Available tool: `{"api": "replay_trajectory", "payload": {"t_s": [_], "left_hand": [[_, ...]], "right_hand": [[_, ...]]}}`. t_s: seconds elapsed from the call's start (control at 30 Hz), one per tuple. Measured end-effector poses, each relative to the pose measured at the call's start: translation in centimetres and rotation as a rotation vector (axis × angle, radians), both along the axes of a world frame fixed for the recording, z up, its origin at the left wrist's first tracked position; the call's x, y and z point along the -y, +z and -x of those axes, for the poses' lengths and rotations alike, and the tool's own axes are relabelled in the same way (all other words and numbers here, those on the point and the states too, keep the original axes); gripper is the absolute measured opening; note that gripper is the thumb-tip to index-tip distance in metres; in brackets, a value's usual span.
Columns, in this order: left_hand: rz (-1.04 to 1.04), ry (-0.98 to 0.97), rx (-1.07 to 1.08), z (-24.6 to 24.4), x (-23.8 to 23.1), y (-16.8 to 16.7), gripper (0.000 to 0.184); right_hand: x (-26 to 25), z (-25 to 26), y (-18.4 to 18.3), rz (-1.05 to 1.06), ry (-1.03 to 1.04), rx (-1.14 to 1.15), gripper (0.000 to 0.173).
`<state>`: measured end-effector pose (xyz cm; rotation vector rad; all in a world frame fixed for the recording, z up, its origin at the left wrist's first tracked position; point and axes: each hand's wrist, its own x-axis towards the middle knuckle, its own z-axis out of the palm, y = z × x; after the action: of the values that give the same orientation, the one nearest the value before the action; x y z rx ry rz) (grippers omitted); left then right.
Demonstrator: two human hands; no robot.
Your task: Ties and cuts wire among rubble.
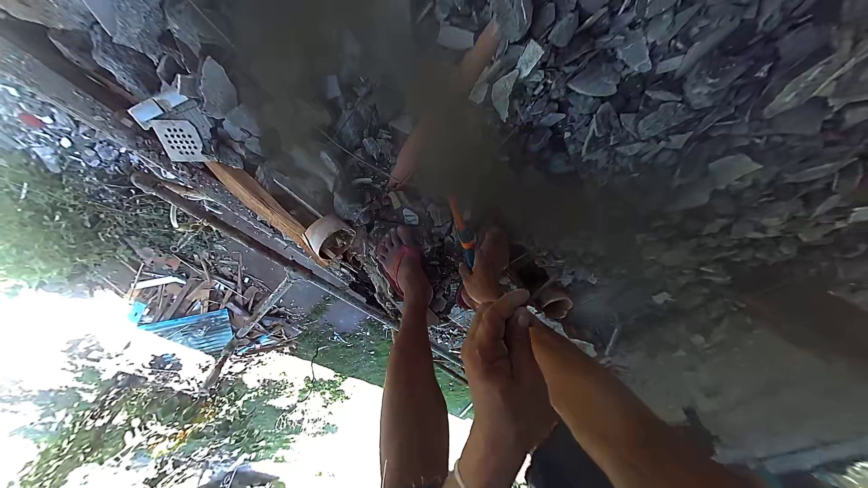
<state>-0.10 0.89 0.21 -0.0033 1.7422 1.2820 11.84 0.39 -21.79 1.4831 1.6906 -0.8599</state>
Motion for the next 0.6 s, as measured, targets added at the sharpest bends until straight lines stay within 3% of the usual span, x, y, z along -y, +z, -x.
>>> {"api": "replay_trajectory", "payload": {"t_s": [0.07,0.13,0.2,0.27,0.33,0.43,0.53,0.6], "left_hand": [[0.002,0.012,-0.031,0.9,0.0,-0.3,0.02],[0.011,0.039,-0.037,1.3,0.2,-0.5,0.021],[0.014,0.052,-0.02,1.3,0.3,-0.3,0.021],[0.0,0.054,-0.012,1.3,0.2,-0.1,0.021],[0.001,0.046,-0.009,1.3,0.1,0.1,0.021],[0.006,0.051,-0.012,1.5,0.2,0.1,0.021],[0.008,0.063,-0.024,2.0,0.0,-0.2,0.021],[0.001,0.071,-0.009,1.7,0.0,0.1,0.02]], "right_hand": [[-1.0,3.4,1.5,0.015,-0.002,0.066,0.054],[1.7,2.8,-1.6,-0.146,-0.023,0.042,0.051],[3.2,2.9,-2.7,-0.044,-0.176,0.033,0.046],[3.2,3.7,-1.4,-0.027,-0.245,-0.018,0.045],[3.2,4.1,-0.2,-0.127,-0.163,-0.042,0.044],[4.1,3.1,-0.7,-0.101,-0.12,0.002,0.046],[4.1,3.0,-0.5,-0.31,-0.025,-0.066,0.047],[3.7,3.3,0.9,-0.214,0.001,0.014,0.051]]}}
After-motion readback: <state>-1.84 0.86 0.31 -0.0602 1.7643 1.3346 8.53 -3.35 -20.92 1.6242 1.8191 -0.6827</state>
